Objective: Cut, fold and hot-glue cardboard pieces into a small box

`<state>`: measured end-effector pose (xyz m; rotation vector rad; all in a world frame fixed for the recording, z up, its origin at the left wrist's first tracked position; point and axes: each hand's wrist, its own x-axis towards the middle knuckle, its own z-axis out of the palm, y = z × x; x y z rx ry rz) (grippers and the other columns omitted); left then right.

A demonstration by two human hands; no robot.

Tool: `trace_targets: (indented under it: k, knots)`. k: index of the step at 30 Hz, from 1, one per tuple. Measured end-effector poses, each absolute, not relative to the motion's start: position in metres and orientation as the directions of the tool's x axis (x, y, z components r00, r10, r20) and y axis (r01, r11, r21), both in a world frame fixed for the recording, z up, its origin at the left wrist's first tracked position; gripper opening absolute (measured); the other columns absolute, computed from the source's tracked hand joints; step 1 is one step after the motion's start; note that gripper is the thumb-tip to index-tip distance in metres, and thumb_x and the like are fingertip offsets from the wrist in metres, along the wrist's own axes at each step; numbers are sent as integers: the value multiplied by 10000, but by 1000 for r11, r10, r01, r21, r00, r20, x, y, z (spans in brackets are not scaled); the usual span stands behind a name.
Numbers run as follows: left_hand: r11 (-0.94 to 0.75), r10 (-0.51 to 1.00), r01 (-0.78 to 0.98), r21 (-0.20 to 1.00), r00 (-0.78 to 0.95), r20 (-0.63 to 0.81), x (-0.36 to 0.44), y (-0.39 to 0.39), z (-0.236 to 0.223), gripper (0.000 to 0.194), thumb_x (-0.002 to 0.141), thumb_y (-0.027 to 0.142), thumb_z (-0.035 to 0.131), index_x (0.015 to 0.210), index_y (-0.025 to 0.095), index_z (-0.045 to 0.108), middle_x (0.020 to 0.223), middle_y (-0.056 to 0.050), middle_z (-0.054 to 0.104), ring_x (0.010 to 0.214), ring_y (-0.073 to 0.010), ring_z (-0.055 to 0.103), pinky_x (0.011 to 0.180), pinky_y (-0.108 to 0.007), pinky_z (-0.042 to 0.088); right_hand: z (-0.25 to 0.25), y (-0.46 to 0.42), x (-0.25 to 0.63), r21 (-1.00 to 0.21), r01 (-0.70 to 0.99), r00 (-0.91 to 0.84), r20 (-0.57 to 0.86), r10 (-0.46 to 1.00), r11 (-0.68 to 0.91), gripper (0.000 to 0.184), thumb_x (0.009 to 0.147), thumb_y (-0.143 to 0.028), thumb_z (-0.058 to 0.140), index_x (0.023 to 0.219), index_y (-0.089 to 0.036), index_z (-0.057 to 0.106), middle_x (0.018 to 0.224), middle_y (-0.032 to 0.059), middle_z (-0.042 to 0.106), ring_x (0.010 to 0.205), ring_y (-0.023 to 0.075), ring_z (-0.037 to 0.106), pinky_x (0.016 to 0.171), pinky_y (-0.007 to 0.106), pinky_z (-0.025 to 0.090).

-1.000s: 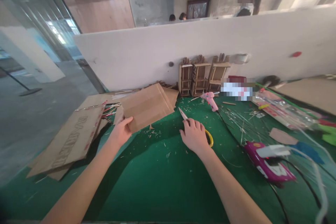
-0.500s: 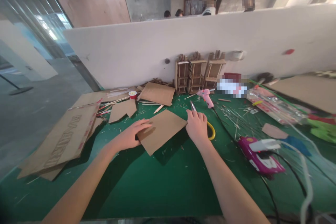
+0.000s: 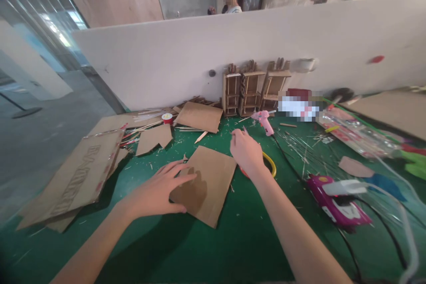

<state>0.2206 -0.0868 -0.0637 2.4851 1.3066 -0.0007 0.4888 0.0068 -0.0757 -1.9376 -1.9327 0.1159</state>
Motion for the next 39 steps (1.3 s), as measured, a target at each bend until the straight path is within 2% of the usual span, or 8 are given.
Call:
trace_targets:
  k: [5,13,17,22,28,33,36,39]
  knots:
    - [-576,770,756,309,630,-106,233,-86,-94,792,785,688,539,1452,290,389,1589,-67,249,1478,-336,103,1175,-531,188,-63,55,430,-376,922,-111,-26,993,93,600,934,-612,311,984,-162,706,1007,164,706,909,293,669,735,344,471]
    - [-521,837,803,289,547,-10,242,-111,-107,827,791,724,478,1461,253,368,1571,-79,295,1451,-368,196,1133,-553,295,-83,118,372,-429,902,-106,-129,986,41,460,834,-430,644,1093,-51,667,1131,250,647,1073,338,614,851,411,484]
    - [-463,877,847,261,481,-4,248,-112,-113,833,785,743,454,1460,263,365,1570,-76,298,1443,-384,208,1114,-566,319,-81,123,380,-536,844,-157,-277,948,-17,275,838,-351,662,902,-84,666,830,97,674,751,175,647,665,304,519]
    - [-417,906,878,236,424,25,258,-113,-113,812,795,751,416,1427,240,413,1522,-118,374,1411,-400,261,1106,-596,289,-66,104,411,-751,656,-370,-405,836,-73,235,813,-267,610,617,-142,573,498,-39,446,405,44,361,385,173,312]
    - [-621,780,750,228,620,84,270,-98,-102,731,830,708,419,1419,275,418,1517,-108,376,1420,-367,250,1133,-642,141,-46,62,457,-949,313,-521,-213,827,-47,210,789,-291,609,656,-169,503,532,-53,434,415,30,334,370,150,258]
    - [-736,665,633,238,743,79,290,-86,-110,736,874,667,350,1476,245,326,1526,-74,382,1431,-352,220,1135,-652,87,-78,26,472,-967,175,-193,153,969,187,226,747,-324,669,732,-213,473,495,-73,477,399,74,436,366,177,342]
    - [-717,689,661,223,720,81,301,-81,-111,787,839,694,376,1458,208,368,1457,-112,468,1366,-386,313,1117,-657,131,-109,11,468,-992,26,48,124,991,123,265,791,-426,611,784,-236,426,558,-78,497,419,83,464,375,187,375]
    - [-712,695,667,221,713,89,312,-74,-113,846,803,736,390,1454,195,373,1454,-137,461,1348,-394,330,1114,-677,97,-128,5,464,-995,2,85,103,991,103,264,817,-469,568,848,-246,429,578,-87,485,431,90,478,401,202,410]
